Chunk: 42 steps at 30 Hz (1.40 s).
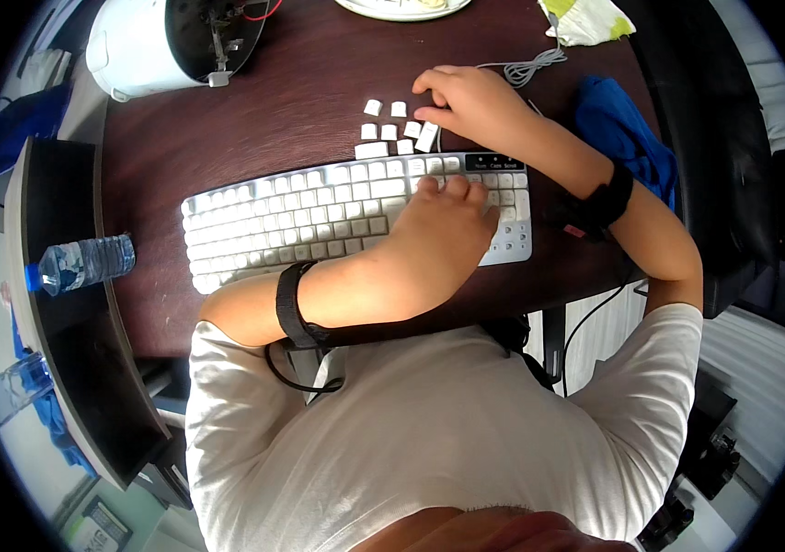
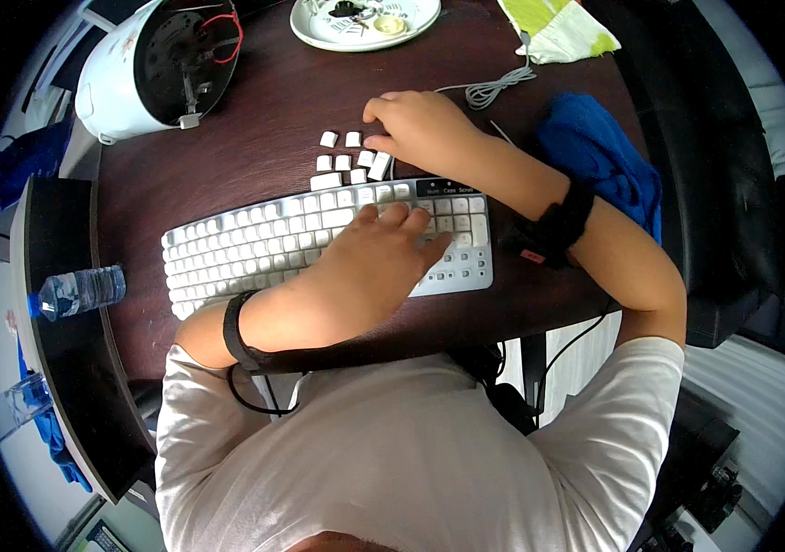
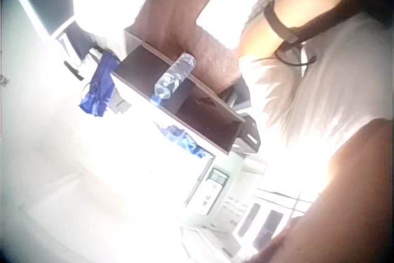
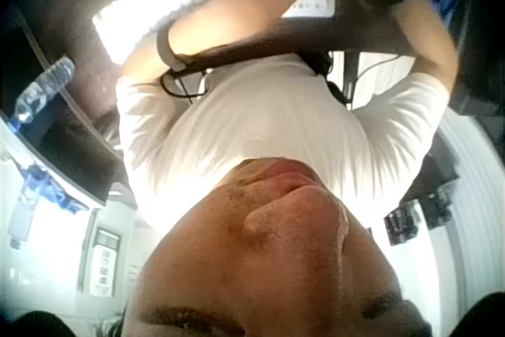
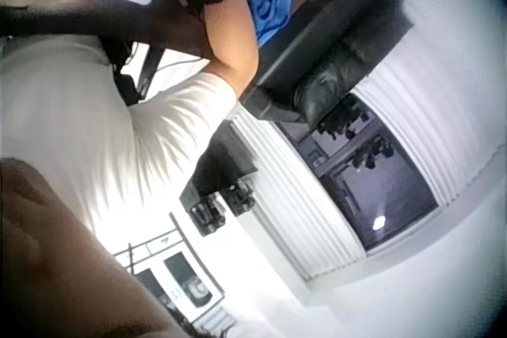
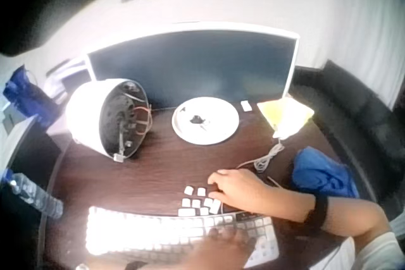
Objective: The person reattaches white keycaps to a white keyboard one by one, using a small metal tool to assist with placement. After all keys are installed, the person wipes the keyboard surface with a blue cloth.
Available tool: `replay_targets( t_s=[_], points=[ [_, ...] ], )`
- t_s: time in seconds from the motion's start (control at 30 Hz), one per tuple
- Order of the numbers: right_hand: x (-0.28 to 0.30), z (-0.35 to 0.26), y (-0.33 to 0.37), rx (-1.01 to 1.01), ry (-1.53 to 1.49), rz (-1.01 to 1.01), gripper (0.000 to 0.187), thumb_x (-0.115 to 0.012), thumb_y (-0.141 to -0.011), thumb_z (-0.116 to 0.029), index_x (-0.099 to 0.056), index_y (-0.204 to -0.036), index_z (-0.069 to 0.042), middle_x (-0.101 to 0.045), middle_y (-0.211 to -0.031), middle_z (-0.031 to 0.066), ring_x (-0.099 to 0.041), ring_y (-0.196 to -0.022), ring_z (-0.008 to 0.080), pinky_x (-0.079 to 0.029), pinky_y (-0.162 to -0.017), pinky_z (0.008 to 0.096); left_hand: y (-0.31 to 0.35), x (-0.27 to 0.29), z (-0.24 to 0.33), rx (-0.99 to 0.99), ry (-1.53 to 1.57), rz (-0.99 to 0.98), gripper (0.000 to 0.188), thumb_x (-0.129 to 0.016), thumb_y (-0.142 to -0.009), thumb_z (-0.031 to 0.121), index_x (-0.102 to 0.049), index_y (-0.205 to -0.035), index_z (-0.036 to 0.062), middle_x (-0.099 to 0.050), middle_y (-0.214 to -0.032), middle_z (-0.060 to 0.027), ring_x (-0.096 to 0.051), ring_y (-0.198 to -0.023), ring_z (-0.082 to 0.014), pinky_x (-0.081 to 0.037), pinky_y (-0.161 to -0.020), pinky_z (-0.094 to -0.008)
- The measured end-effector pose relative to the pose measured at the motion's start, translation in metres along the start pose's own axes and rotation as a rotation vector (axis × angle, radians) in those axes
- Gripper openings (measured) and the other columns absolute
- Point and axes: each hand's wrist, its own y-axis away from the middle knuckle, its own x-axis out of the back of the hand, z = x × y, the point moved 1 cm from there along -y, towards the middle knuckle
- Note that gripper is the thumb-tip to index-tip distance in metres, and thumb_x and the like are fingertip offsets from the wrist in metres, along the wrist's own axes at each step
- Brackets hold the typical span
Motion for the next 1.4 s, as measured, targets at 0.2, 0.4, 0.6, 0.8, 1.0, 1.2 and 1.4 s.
replay_targets(
  t_s=[0.2,0.4,0.6,0.8,1.0,1.2,1.4],
  points=[
    [-0.024,0.001,-0.015,0.032,-0.033,-0.075,0.020,-0.073,-0.085,-0.022,-0.067,-0.096,-0.006,-0.064,-0.081,0.0074,-0.064,-0.070,0.0268,-0.053,-0.064,0.0379,-0.003,0.001,0.001,0.019,-0.035,-0.055,0.052,-0.062,-0.083,0.007,-0.057,-0.135,0.0042,-0.056,-0.126,-0.0159,-0.052,-0.120,-0.0300,-0.045,-0.100,-0.0411],
    [-0.009,-0.004,-0.008,0.094,-0.035,0.011,0.017,-0.073,-0.085,-0.020,-0.068,-0.094,-0.006,-0.063,-0.080,0.0069,-0.061,-0.065,0.0259,-0.050,-0.061,0.0371,0.000,0.003,-0.003,0.014,-0.015,-0.058,0.057,-0.067,-0.078,0.004,-0.056,-0.134,0.0040,-0.057,-0.121,-0.0132,-0.054,-0.117,-0.0280,-0.044,-0.099,-0.0383],
    [0.059,-0.024,0.072,-0.169,-0.161,-0.135,0.016,-0.071,-0.088,-0.019,-0.067,-0.098,-0.008,-0.062,-0.079,0.0074,-0.062,-0.066,0.0194,-0.048,-0.059,0.0306,0.008,0.014,-0.013,-0.078,0.017,-0.043,0.050,-0.063,-0.081,0.004,-0.058,-0.130,0.0001,-0.058,-0.118,-0.0127,-0.056,-0.112,-0.0289,-0.045,-0.094,-0.0379],
    [0.047,-0.046,0.135,-0.256,-0.274,-0.213,0.016,-0.071,-0.088,-0.017,-0.066,-0.099,-0.007,-0.063,-0.082,0.0093,-0.064,-0.063,0.0249,-0.051,-0.059,0.0336,0.009,0.013,-0.023,-0.095,0.154,-0.009,0.045,-0.060,-0.083,0.002,-0.060,-0.127,-0.0020,-0.059,-0.115,-0.0136,-0.056,-0.110,-0.0306,-0.046,-0.091,-0.0407],
    [0.030,-0.046,0.142,-0.122,-0.157,-0.114,0.015,-0.069,-0.090,-0.017,-0.065,-0.099,-0.006,-0.063,-0.090,0.0078,-0.065,-0.071,0.0260,-0.052,-0.062,0.0353,0.006,0.002,-0.015,-0.081,0.064,0.055,0.048,-0.059,-0.085,0.002,-0.060,-0.132,0.0057,-0.059,-0.120,-0.0151,-0.055,-0.113,-0.0322,-0.046,-0.098,-0.0405],
    [0.023,-0.045,0.149,-0.101,-0.092,-0.048,0.017,-0.068,-0.092,-0.019,-0.066,-0.101,-0.005,-0.061,-0.089,0.0065,-0.065,-0.071,0.0247,-0.052,-0.061,0.0340,0.002,0.000,-0.012,-0.073,0.009,0.049,0.050,-0.060,-0.086,0.004,-0.059,-0.136,0.0094,-0.058,-0.122,-0.0155,-0.054,-0.115,-0.0324,-0.046,-0.099,-0.0400],
    [0.016,-0.045,0.155,-0.096,-0.045,0.011,0.016,-0.070,-0.089,-0.018,-0.067,-0.100,-0.006,-0.061,-0.086,0.0061,-0.064,-0.069,0.0248,-0.051,-0.060,0.0342,0.002,0.000,-0.009,-0.057,0.030,0.102,0.052,-0.058,-0.087,0.004,-0.057,-0.139,0.0096,-0.057,-0.120,-0.0152,-0.053,-0.114,-0.0322,-0.046,-0.097,-0.0404]
  ],
)
